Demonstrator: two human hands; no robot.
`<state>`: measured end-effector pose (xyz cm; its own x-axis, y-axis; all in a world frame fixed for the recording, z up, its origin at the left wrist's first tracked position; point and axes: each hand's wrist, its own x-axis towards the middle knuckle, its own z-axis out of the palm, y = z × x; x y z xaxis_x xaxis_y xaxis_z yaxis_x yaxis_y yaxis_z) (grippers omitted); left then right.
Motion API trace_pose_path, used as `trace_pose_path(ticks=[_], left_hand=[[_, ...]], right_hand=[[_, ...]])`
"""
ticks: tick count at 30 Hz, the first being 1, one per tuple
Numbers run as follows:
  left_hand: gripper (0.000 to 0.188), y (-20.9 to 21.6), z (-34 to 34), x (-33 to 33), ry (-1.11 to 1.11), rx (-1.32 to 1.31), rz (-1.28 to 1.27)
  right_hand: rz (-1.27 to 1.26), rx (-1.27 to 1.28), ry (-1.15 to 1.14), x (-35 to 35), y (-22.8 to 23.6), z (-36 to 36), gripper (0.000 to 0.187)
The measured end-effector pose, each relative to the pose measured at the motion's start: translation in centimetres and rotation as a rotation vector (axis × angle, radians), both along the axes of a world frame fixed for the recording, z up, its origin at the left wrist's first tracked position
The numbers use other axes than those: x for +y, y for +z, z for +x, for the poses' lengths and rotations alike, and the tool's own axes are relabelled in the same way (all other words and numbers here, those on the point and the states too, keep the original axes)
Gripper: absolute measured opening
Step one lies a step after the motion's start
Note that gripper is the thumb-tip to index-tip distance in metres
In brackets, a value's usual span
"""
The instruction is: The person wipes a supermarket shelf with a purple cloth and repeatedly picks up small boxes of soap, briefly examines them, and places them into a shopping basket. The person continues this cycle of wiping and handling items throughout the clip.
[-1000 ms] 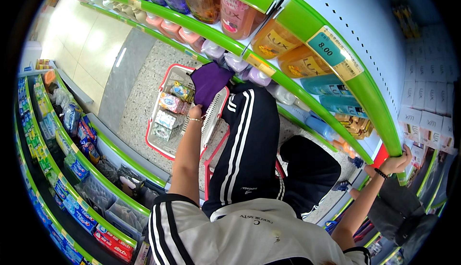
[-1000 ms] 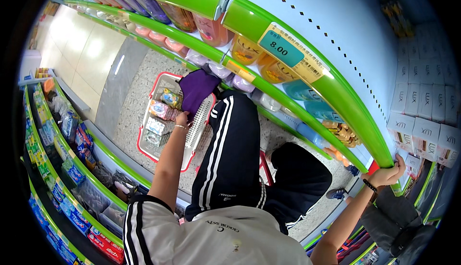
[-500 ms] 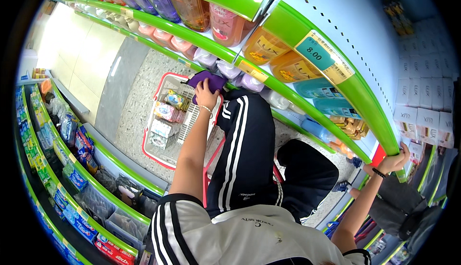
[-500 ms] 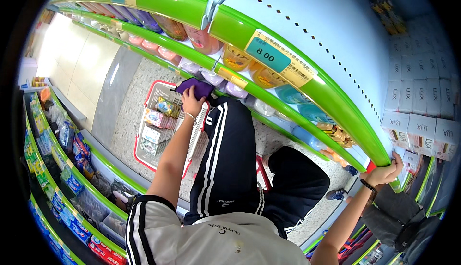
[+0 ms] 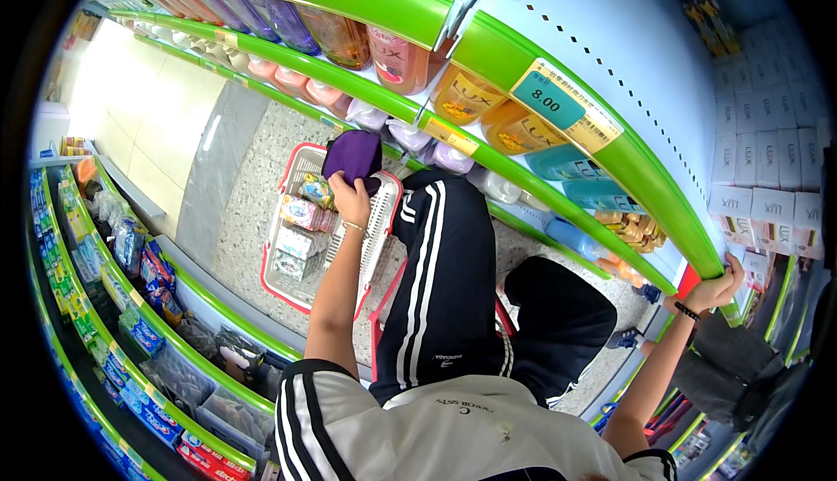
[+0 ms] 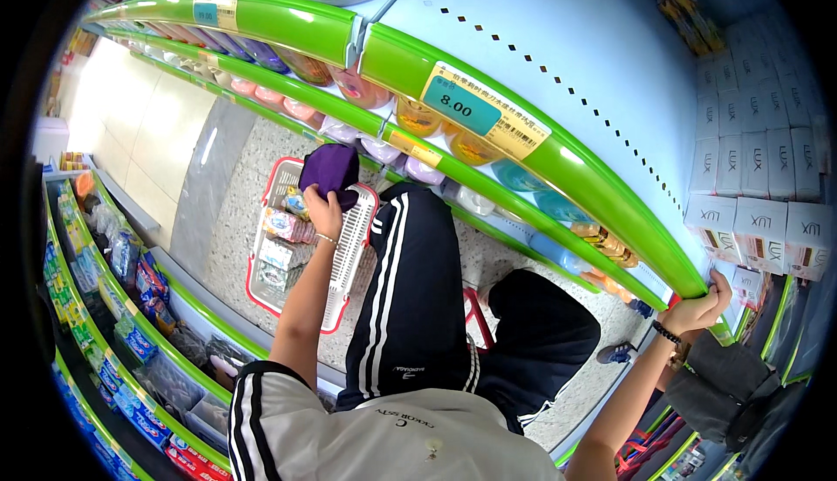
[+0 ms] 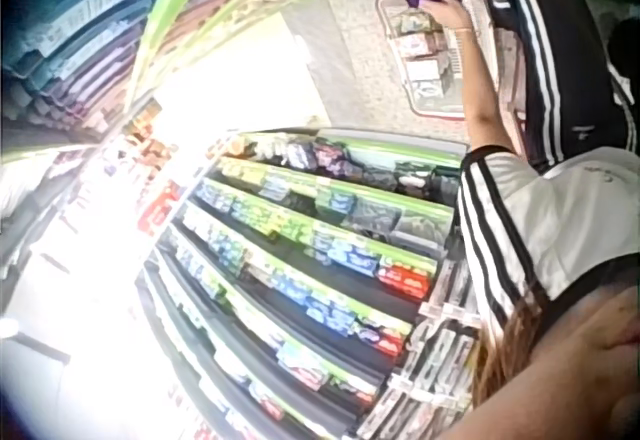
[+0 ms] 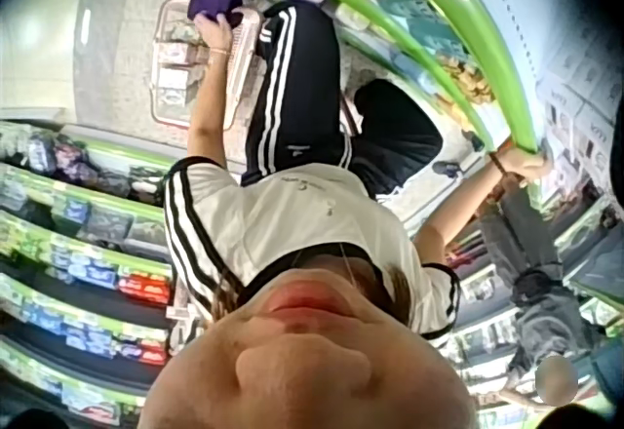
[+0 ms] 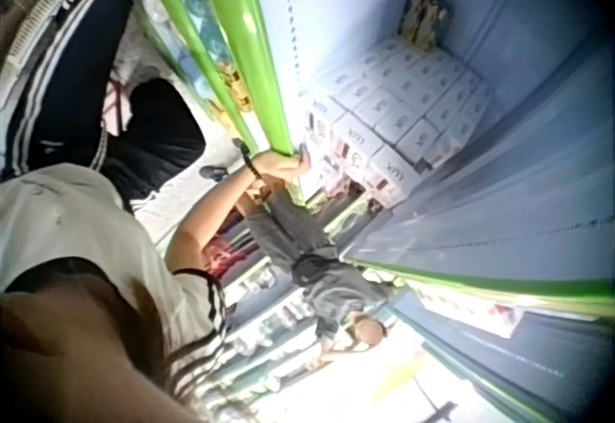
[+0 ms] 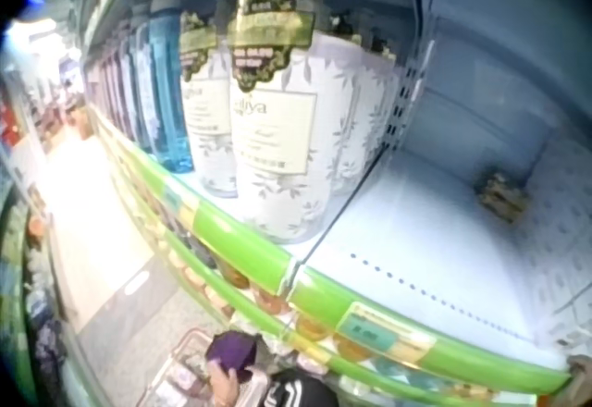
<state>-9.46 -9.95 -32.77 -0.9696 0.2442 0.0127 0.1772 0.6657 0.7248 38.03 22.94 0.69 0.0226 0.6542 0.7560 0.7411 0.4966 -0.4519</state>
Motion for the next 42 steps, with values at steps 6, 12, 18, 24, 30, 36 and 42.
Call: trace_pose_path(ticks=[6, 12, 18, 24, 30, 36, 42], left_hand=[[0.031, 2.3, -1.9, 1.2, -0.156, 0.118, 0.098], [0.034, -5.4, -1.3, -1.2, -0.313, -0.296, -0.247], [0.083, -9.3, -1.7, 0.4, -0.153, -0.030, -0.040], [0.065, -5.8, -3.2, 2.5, -0.244, -0.320, -0.340], [0.058, -4.3, -1.4, 3.8, -0.449, -0.233, -0.614], [0.062, -4.4, -1.3, 5.6, -0.354, -0.386, -0.676], [0.089, -5.0, -0.8, 2.9, -0.408, -0.332, -0.628]], right_hand=[[0.031, -0.075, 0.001, 0.3, 0.0, 0.5, 0.024], [0.044, -0.097, 0.010, 0.7, -0.1, 0.8, 0.023], [0.047, -0.076, 0.018, 0.5, -0.1, 0.5, 0.024], [0.009, -0.063, 0.005, 0.1, 0.1, 0.2, 0.025], [0.037, -0.050, 0.037, 0.2, -0.2, 0.7, 0.024], [0.061, -0.110, 0.018, 0.2, 0.0, 0.3, 0.024], [0.088, -0.138, 0.034, -0.3, 0.4, -1.2, 0.023]])
